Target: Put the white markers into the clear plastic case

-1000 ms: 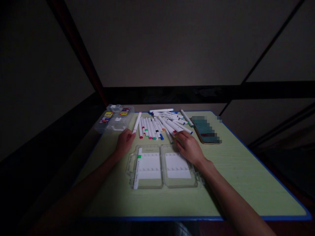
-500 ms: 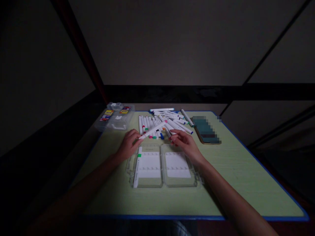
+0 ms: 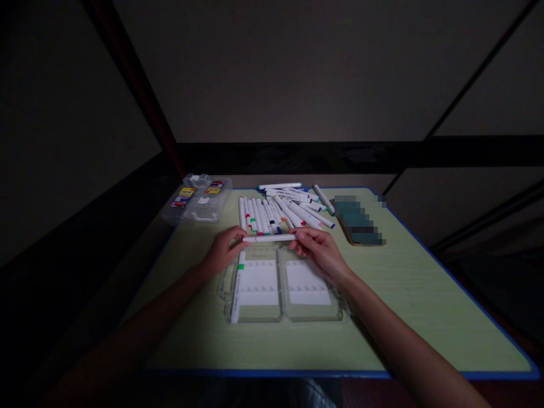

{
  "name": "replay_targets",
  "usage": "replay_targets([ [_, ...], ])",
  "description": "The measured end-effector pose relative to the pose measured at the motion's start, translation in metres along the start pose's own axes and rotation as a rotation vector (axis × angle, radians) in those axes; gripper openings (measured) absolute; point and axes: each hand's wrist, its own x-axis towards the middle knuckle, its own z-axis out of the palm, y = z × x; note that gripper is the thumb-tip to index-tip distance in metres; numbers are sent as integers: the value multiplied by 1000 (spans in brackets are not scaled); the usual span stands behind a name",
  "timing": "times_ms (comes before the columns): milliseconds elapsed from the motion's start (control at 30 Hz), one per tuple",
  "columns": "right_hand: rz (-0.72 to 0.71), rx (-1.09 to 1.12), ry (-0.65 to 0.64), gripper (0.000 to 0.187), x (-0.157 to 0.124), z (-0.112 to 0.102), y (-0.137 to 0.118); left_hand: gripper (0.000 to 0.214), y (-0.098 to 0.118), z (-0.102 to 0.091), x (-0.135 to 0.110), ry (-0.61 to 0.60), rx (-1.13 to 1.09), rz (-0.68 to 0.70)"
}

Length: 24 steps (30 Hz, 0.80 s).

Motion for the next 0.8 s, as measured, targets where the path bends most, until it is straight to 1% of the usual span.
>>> replay_targets([
  [100,23,-9,24,25,0,-1,3,7,-1,1,3,68,-160,-149],
  [200,32,-38,29,26,-1,-2,6,12,-3,0,8,117,-346,-257],
  [300,21,-89,24,27,0,-2,7,18,-1,-3,10,136,-481,-313],
  [433,-4,-170,40,29,0,-1,8,24,2,-6,11,132,-549,-371],
  [533,-1,-194,57,33,0,0,7,23,0,-7,10,127,-566,-368],
  [667,20,-190,77,34,0,1,6,20,-5,-7,9,104,-573,-328],
  [800,41,-170,97,33,0,0,8,17,-5,-8,9,87,-550,-267],
])
